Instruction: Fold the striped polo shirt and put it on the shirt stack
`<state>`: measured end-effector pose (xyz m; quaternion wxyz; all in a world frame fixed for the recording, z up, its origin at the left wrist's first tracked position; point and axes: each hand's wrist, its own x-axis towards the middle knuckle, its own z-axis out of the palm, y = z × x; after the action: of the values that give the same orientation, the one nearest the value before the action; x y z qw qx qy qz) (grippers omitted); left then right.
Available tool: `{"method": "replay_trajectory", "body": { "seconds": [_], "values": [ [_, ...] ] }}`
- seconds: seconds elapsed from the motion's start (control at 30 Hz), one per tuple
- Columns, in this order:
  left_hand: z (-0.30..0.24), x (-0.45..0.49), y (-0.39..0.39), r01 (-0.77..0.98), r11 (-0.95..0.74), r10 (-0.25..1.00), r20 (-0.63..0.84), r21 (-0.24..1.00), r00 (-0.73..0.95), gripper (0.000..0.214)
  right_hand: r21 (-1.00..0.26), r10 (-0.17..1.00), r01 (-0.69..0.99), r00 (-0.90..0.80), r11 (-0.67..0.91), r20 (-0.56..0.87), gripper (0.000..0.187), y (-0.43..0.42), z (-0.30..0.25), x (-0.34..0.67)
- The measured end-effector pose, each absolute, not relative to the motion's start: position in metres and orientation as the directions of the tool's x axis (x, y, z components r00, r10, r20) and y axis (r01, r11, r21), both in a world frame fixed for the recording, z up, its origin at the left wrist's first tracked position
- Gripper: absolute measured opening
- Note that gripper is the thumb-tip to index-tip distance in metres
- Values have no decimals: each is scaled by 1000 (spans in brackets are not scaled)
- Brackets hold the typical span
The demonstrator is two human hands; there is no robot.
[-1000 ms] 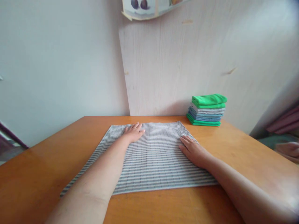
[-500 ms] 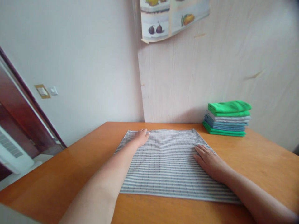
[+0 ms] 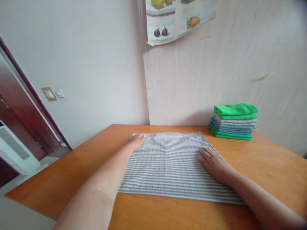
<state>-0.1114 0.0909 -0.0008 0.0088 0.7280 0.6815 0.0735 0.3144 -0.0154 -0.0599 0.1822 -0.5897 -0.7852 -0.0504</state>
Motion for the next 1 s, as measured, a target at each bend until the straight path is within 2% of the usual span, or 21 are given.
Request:
{"method": "replay_trajectory", "body": {
  "seconds": [0.23,0.43,0.7,0.83,1.0],
  "values": [
    [-7,-132,62,995,-65,991,121,81,55,56,-134,918,947,-240,293,315,60,-13,-61,317],
    [-2,-144,55,997,14,989,145,73,-25,57,-139,917,943,-247,302,313,62,-10,-61,319],
    [-3,-130,12,992,-77,990,125,104,64,65,-105,914,944,-268,312,303,64,-8,-63,321],
    [-12,-134,-8,987,-81,994,84,141,69,72,-116,910,941,-269,319,316,61,-5,-65,322],
    [-6,-140,-7,964,-109,984,161,241,71,66,-111,907,935,-290,337,306,61,-4,-63,324]
  ]
}}
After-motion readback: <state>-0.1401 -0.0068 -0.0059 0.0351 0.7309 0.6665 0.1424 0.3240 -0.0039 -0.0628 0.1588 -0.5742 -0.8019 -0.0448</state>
